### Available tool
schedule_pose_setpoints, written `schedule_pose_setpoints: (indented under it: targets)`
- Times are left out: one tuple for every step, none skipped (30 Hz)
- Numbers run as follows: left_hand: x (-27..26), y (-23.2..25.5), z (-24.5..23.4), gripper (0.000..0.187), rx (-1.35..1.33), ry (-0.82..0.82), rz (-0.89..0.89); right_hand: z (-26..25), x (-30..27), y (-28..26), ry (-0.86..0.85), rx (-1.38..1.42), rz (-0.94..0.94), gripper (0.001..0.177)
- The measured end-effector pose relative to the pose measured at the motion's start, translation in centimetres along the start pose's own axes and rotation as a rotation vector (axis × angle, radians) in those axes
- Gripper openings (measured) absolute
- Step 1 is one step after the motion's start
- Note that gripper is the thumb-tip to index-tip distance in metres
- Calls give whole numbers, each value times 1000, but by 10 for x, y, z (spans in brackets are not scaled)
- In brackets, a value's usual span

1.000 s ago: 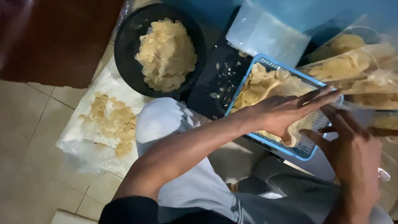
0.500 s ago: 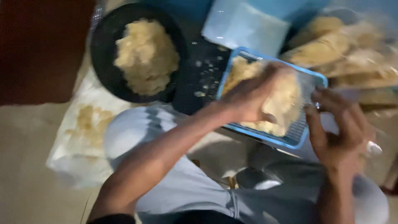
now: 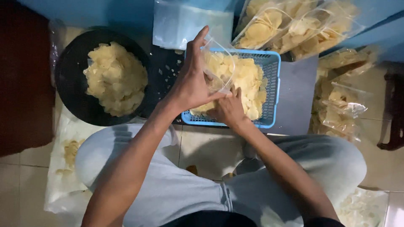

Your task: Manually packaging chips into plastic bags from a basket

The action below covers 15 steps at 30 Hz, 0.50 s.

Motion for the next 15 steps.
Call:
schedule_pose_setpoints:
  targets:
    - [-1,0,2,146,2,-8,2,-1,-1,3,3,5,6,69]
    - [-1,0,2,143,2,3,-4,-11,-2,6,88,41,-16,59]
    - [-1,0,3,141,2,14,-11,-22,-3,9,173,76,-38,53]
    - [-1,0,3,141,0,10,-4,-24,-2,15,177,73,-32,53]
    - [0,2,3,143,65,21,30,-32,0,26,229,34,28,32]
    - [-1,4,1,145,130,31,64,-38,0,36,280,-4,88,18]
    - [-1,4,2,145,129,28,70,-40,-2,48,284,-6,93,18]
    - [-1,0,2,146,135,31,52,-42,-5,66,316,89,146,17]
    - [-1,-3,2,147,142,34,35,-45,-7,83,349,184,198,18]
    - [-1,-2,5,147,137,29,41,-57,-12,87,352,180,206,18]
    - [-2,-3,9,147,148,16,22,-67,-17,93,348,334,223,18]
    - [-3,-4,12,147,158,5,1,-76,-22,97,342,488,237,20]
    - [-4,1,15,147,154,2,5,-71,-22,101,344,484,242,20]
    - [-5,4,17,145,120,13,-14,-57,-22,103,247,460,256,39]
    - [-6,7,19,144,85,25,-34,-43,-23,105,150,435,270,59]
Point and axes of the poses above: each hand's wrist, its own x-axis towards the middle knuckle, its own z-axis out of the palm, y = z × x, the point moved 9 cm from there along x, towards the middle knuckle, and after that the axes turned 4 degrees about y, right-handed, at the moved point
